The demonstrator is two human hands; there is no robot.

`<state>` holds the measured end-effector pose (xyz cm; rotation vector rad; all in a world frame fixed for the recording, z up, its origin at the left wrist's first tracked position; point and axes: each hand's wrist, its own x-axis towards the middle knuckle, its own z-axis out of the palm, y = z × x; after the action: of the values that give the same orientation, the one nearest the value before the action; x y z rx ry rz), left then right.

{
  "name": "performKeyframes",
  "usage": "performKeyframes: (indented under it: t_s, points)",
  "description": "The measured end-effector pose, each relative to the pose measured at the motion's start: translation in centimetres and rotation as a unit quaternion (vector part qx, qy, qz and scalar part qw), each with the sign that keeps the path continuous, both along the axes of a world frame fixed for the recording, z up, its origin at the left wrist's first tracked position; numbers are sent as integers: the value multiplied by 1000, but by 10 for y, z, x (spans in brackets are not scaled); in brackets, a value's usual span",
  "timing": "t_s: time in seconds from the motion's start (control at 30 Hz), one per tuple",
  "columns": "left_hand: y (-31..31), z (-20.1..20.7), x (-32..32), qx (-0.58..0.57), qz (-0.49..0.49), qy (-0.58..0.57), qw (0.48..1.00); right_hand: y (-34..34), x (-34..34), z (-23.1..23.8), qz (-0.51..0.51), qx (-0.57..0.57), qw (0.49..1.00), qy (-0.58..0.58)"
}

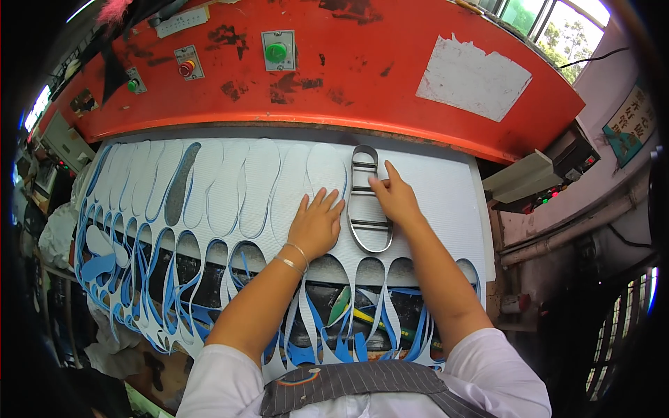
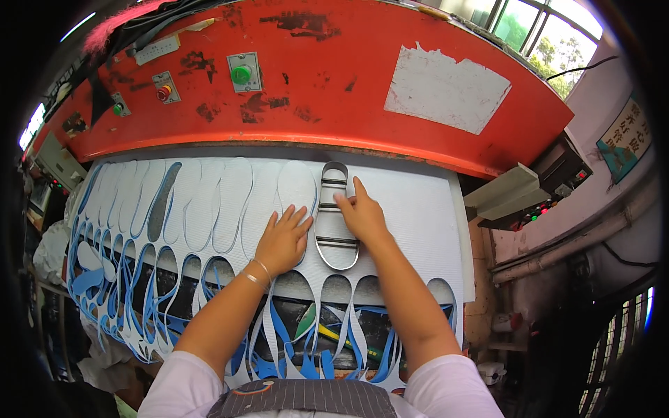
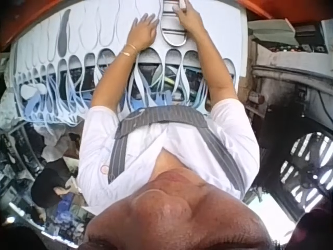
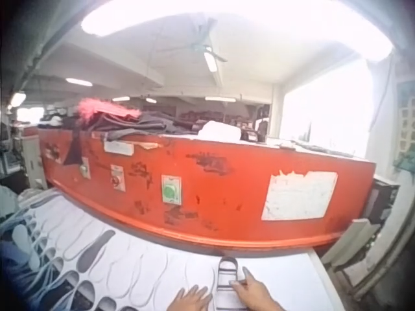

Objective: Die-cut insoles from foam sheets using a press machine.

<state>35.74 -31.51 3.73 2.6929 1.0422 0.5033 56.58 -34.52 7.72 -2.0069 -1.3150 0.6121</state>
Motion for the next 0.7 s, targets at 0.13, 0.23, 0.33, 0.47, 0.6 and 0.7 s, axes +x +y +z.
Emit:
performKeyframes:
  t_s: [0.13,0.23,0.33,0.47,0.6,0.7]
  points:
    - [-12,8,-19,-22,-3,-14,1000,-80,2,-4,241,60,964,-99]
    - [-14,7,-12,-40,-11,-18,999,-94,-1,-10,213,44,967,-134]
    - [-6,5,-13,-46,-19,-29,998,-84,-5,-9,219,60,963,-146]
    - [3,7,-22,-48,-19,-19,998,-76,-12,-8,225,82,954,-182]
    - [14,17,-26,-148,-65,-82,983,-86,-8,-2,227,56,948,-217]
    - [64,36,-78,-293,17,-360,886,-102,-30,31,180,39,921,-342]
